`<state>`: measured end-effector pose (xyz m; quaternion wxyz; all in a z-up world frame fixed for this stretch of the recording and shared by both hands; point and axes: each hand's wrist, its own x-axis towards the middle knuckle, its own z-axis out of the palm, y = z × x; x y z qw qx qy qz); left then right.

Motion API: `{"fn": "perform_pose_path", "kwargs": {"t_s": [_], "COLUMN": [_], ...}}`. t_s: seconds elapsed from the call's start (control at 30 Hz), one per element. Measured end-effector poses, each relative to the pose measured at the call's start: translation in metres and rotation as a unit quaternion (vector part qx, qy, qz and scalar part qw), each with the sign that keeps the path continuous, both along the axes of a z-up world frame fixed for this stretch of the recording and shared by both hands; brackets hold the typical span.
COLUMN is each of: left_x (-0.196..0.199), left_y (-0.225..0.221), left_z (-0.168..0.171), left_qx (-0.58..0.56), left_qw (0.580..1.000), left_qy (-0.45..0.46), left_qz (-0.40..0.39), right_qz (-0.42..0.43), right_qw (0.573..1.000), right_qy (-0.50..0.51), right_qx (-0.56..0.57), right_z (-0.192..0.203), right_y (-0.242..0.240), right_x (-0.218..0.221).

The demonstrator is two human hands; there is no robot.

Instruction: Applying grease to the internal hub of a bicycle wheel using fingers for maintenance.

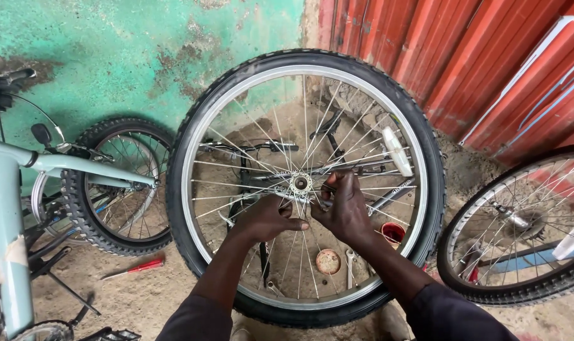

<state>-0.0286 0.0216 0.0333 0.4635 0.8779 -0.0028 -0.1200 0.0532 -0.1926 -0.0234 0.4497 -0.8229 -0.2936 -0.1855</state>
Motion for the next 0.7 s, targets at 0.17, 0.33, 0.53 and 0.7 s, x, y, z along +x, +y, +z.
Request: {"fn": "perform_pose_path", "kwargs": {"t_s": [0.17,0.33,0.53,0.7], "left_x": [-0.005,-0.008,-0.007,-0.004], "left_y": [-0.017,-0.029,-0.037,-0.038], "left_z": [0.016,0.017,0.004,-0.001], "left_qx": [-0.140,-0.178,-0.241,-0.186], "left_qw": [0.990,0.982,0.968,0.974], "left_qy": [-0.020,-0.036,-0.031,-0.046], "left_qz": [0.027,0.050,0.067,0.117], "right_qz": [0.014,0.033,0.082,0.114], "right_qw": [1.000,0.999,0.991,0.970], "right_qy": [-0.019,-0.037,-0.101,-0.187], "right_qx": [-0.013,-0.019,-0.035,-0.107], "right_z": [-0.005,-0.006,-0.002,0.060], "right_y": [-0.004,-0.009,-0.020,-0.025], "right_x": [0.006,0.018,0.029,0.010]}}
